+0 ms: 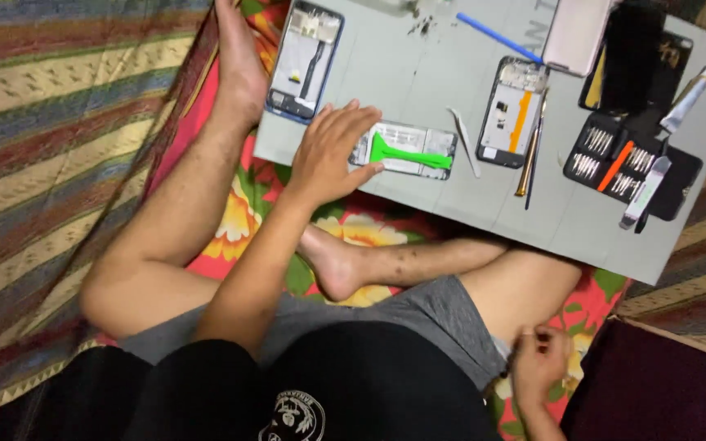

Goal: Cleaning adhesive or debris from internal smartphone components using a plastic tool

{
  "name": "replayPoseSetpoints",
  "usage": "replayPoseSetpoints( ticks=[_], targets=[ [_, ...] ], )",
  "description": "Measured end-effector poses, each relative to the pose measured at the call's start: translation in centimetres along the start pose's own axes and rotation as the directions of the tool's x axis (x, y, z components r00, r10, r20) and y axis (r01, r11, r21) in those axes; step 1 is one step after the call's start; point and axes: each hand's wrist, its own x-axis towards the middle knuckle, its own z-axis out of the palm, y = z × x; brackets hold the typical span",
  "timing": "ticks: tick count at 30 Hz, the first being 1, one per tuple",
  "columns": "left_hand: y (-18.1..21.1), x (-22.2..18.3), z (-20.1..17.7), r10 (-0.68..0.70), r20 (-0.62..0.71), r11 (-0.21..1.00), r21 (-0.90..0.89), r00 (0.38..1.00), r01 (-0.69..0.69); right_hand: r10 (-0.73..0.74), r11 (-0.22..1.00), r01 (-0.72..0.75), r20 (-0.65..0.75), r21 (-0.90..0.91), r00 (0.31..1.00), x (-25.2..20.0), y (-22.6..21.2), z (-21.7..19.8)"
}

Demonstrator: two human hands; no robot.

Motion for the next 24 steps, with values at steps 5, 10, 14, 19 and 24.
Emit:
replayPoseSetpoints(
  ticks=[5, 10, 14, 19, 24],
  targets=[
    [0.4, -0.3, -0.3, -0.013, 0.011, 1.0, -0.01, 1.0, 0.013, -0.366, 0.931, 0.359, 0.208, 0.074, 0.907, -2.4, -7.3, -1.7],
    [-0.2, -1.0, 0.6, 0.0, -0.016, 1.0, -0.027, 1.0, -0.001, -0.679, 0.732, 0.672, 0.049, 0.115, 0.732, 7.9, -18.2, 2.1],
    [-1.2, -1.0, 1.3, -0.007, 0.016, 1.0, -0.024, 1.0, 0.008, -0.846, 0.52, 0.851, -0.096, 0.07, 0.525, 13.9, -28.4, 7.3],
    [-1.2, -0.9, 1.3, -0.046, 0.05, 0.998, -0.049, 0.998, 0.048, -0.868, 0.48, 0.869, 0.08, -0.12, 0.49, 15.5, -32.4, 11.7],
    [-1.4, -0.6, 1.1, -0.056, 0.038, 0.996, -0.067, 0.998, 0.059, -0.859, 0.512, 0.859, -0.034, -0.025, 0.511, 15.0, -33.2, 11.7]
  ],
)
